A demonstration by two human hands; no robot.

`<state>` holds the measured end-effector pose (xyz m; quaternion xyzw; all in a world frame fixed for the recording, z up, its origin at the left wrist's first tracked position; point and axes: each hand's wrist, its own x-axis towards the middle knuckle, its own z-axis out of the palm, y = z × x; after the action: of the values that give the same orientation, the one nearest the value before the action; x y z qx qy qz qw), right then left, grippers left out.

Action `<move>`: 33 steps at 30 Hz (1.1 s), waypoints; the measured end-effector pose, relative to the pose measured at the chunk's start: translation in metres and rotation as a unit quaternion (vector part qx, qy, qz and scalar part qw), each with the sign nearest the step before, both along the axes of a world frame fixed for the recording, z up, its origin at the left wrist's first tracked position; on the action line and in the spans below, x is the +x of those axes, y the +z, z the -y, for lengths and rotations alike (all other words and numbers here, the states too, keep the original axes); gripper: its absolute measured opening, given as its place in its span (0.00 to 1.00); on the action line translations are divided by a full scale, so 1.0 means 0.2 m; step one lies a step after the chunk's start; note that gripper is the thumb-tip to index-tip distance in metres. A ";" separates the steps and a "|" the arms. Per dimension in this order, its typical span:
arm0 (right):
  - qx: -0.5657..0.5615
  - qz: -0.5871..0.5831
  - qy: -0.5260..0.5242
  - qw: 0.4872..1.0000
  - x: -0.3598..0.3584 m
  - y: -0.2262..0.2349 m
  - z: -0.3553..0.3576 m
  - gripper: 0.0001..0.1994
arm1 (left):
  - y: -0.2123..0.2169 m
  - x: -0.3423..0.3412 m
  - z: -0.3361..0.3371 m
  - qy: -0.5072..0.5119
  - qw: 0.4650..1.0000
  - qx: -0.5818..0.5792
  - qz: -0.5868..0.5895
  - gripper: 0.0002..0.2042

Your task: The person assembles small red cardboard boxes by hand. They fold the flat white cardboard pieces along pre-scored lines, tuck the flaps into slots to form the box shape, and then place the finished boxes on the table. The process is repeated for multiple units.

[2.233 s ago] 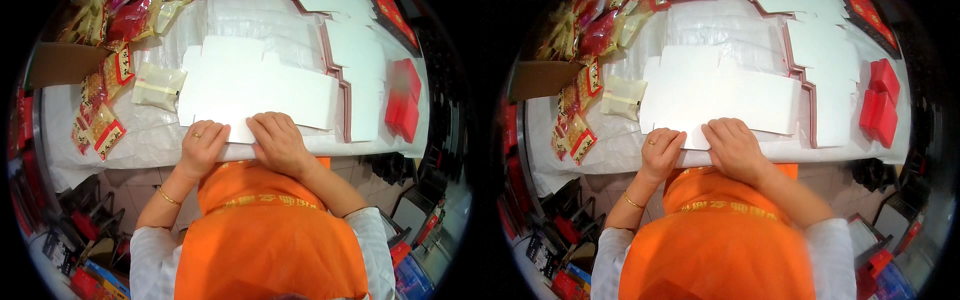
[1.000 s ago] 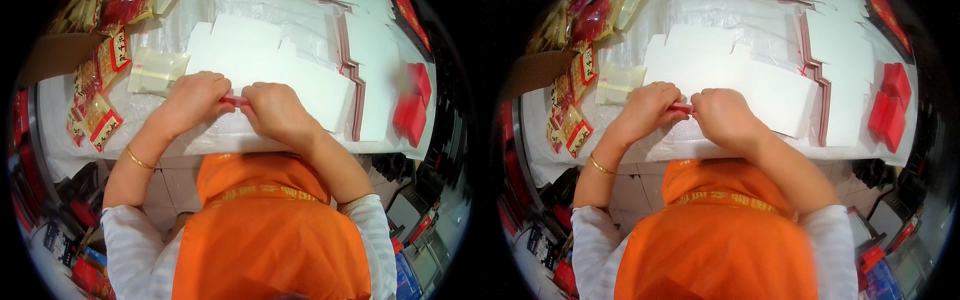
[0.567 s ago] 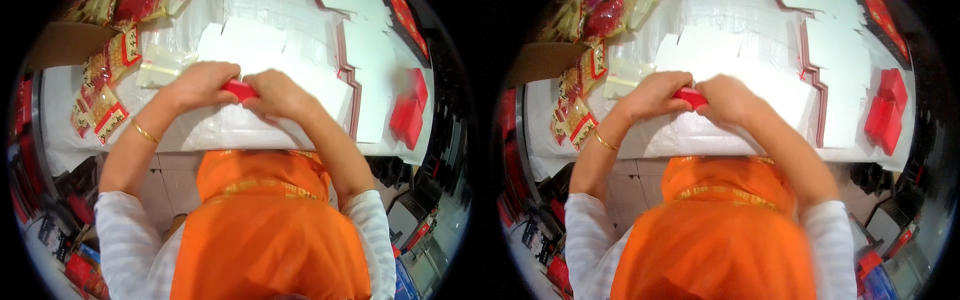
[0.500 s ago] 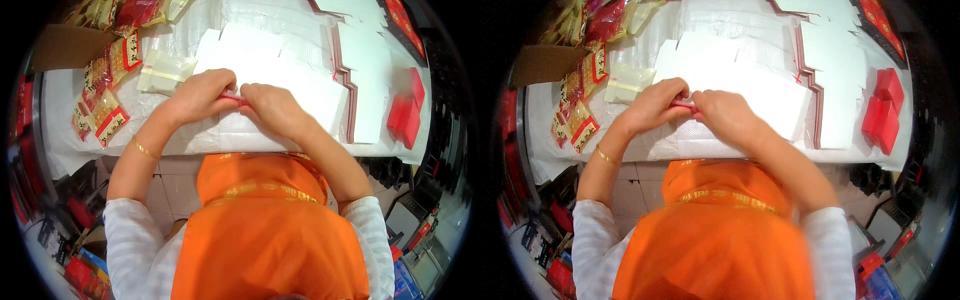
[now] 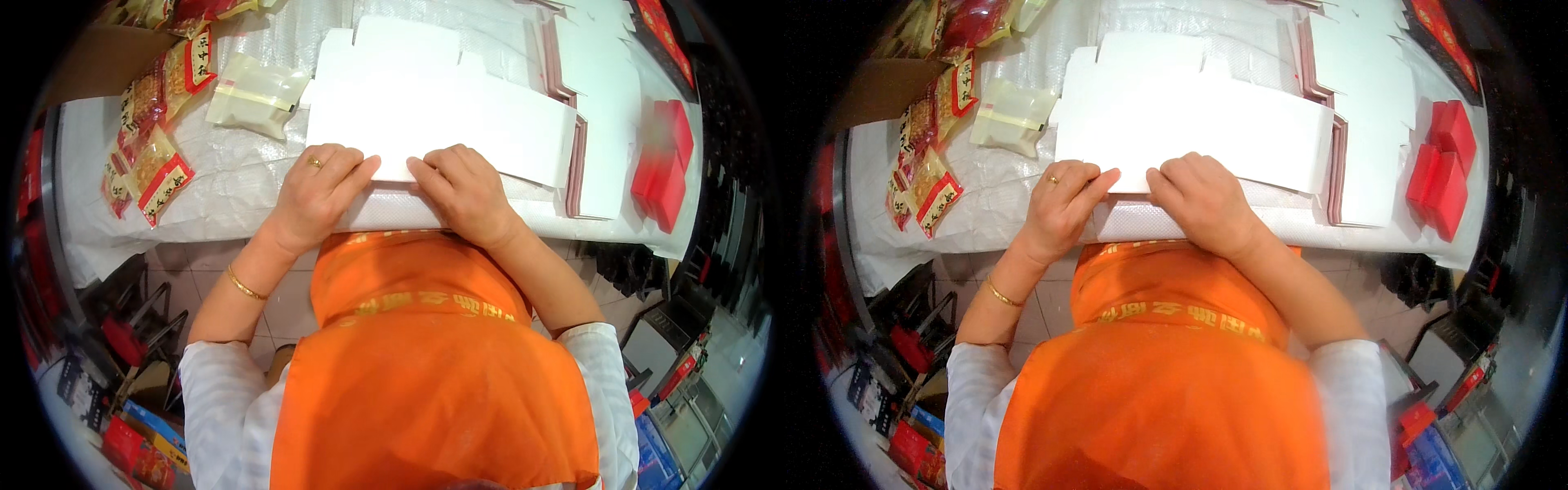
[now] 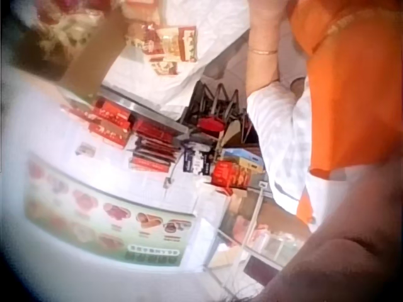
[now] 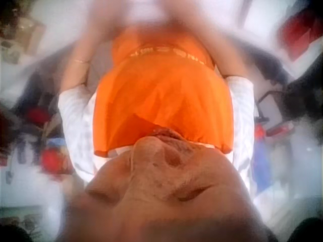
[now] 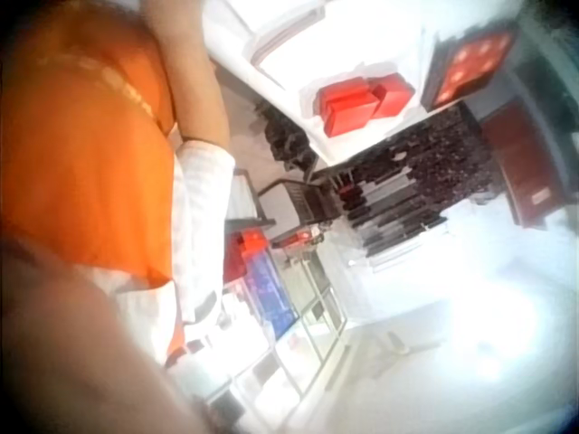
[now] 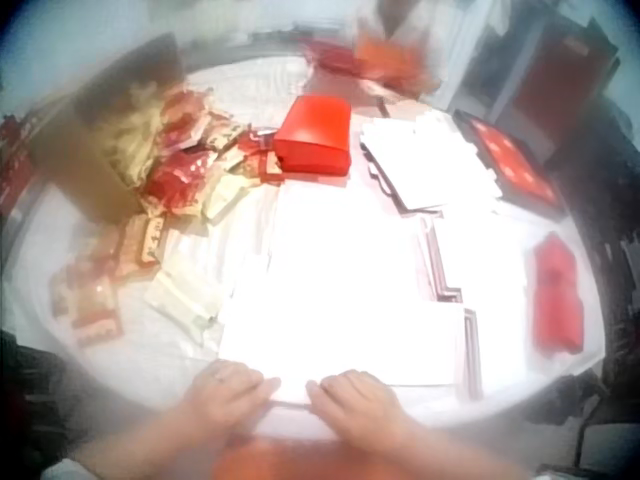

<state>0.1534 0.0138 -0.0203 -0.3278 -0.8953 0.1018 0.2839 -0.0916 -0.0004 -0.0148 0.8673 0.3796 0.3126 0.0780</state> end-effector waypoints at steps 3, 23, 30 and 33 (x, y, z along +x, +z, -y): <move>-0.025 -0.011 -0.007 1.000 -0.01 0.01 -0.02 0.10 | 0.01 0.00 -0.03 -0.008 1.000 -0.007 -0.006 0.17; -0.458 0.115 -0.048 0.880 -0.07 0.19 -0.17 0.08 | 0.09 -0.02 -0.13 0.010 0.908 -0.416 0.045 0.06; -0.351 0.227 -0.007 0.909 -0.12 0.16 -0.15 0.08 | 0.09 0.00 -0.21 -0.004 0.886 -0.464 -0.022 0.08; -0.273 0.131 0.023 0.953 -0.14 0.13 -0.03 0.05 | 0.07 -0.03 -0.13 -0.013 0.929 -0.370 -0.022 0.08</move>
<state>0.1248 0.0194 0.0052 -0.3825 -0.8701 0.3048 0.0611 -0.0968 0.0257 -0.0008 0.7884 0.4583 0.1302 0.3890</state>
